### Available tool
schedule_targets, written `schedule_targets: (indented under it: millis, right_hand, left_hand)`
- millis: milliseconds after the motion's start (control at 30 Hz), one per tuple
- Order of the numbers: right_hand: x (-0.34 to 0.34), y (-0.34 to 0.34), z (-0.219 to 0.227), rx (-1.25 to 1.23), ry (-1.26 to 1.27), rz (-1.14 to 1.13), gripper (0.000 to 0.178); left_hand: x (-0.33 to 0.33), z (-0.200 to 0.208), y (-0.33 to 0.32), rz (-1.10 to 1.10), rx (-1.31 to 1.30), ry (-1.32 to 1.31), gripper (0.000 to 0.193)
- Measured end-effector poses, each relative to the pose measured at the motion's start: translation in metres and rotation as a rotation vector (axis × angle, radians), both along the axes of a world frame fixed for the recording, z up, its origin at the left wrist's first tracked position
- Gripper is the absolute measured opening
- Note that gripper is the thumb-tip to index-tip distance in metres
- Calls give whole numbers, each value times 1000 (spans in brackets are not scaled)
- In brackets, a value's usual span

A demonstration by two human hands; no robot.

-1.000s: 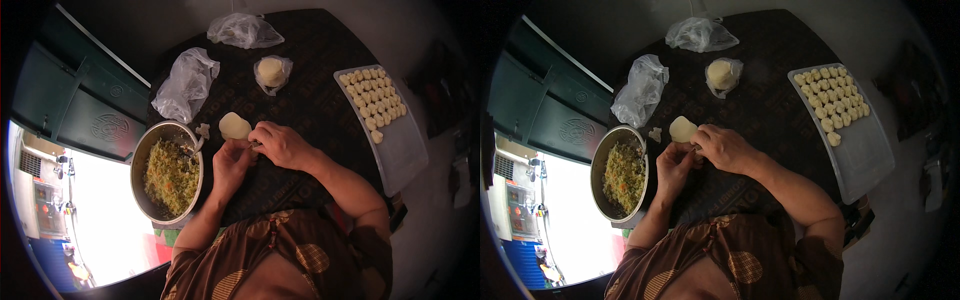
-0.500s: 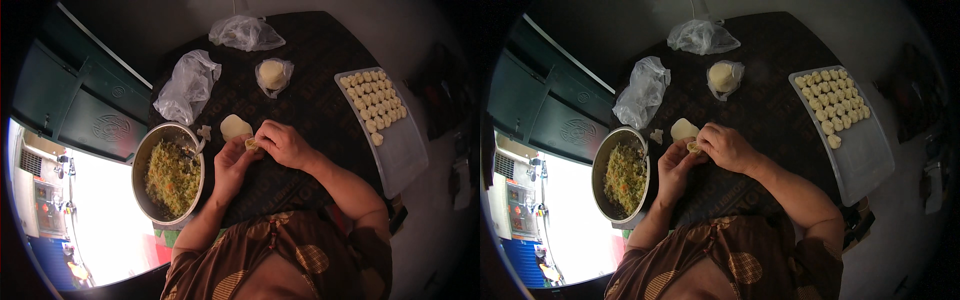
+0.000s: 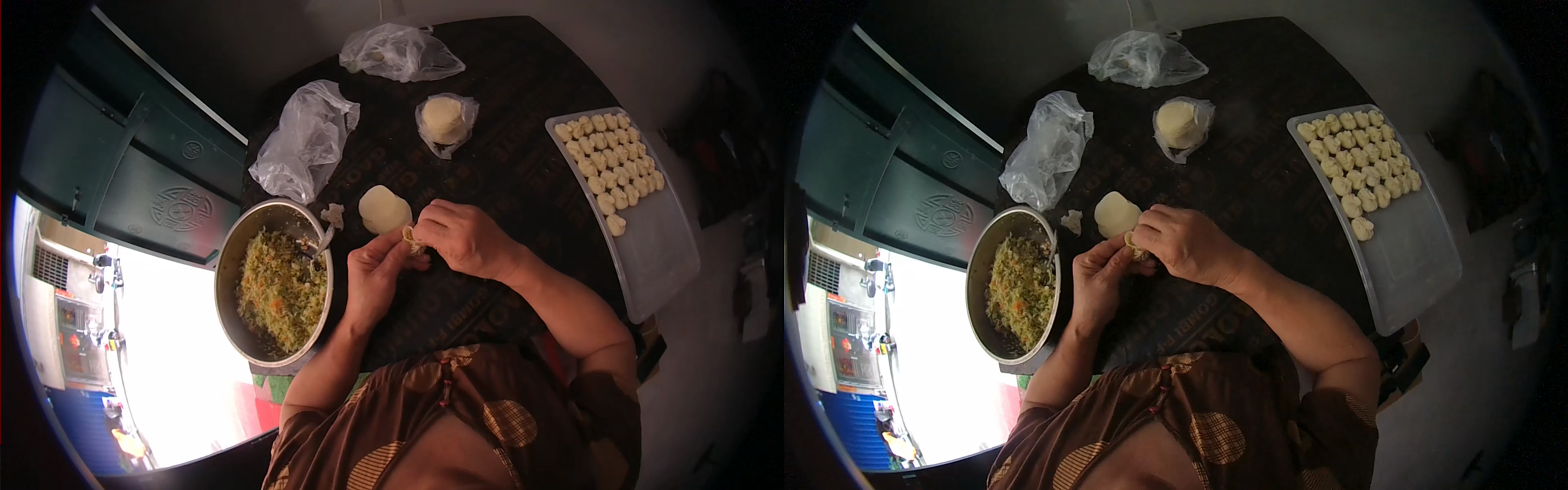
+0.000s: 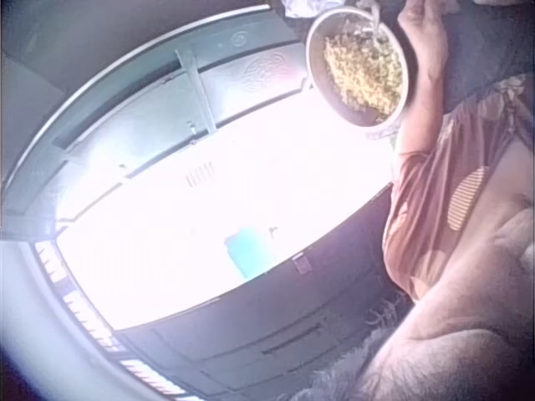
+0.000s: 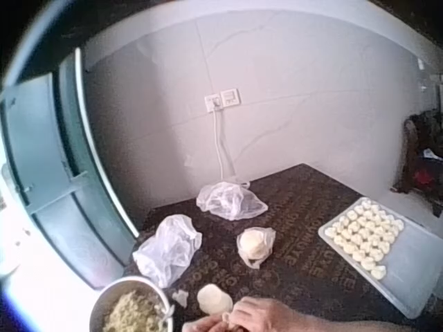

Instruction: The person is manually filling and folding dumpling skins to prepare dumplings.

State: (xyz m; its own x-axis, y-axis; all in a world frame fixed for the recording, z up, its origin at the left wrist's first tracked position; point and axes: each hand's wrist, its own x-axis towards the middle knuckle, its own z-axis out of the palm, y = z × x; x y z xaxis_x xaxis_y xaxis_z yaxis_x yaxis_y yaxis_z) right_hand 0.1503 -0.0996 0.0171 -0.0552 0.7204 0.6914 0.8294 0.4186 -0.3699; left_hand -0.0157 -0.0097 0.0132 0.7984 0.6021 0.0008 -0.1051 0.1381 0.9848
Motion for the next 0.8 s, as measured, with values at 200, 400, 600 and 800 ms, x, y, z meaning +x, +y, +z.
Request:
schedule_targets:
  millis: [200,400,600,800]
  right_hand:
    - [-4,0,3,-144,262,-12,14]
    - [0,1,0,-132,235,37,13]
    - [1,2,-2,-117,277,-11,9]
    - [-1,0,1,-49,100,-28,9]
  left_hand:
    - [-2,0,1,-9,-25,3,27]
    - [0,6,2,-18,26,70,25]
    - [5,6,-2,21,-277,-61,27]
    - [2,-1,2,31,-271,-77,26]
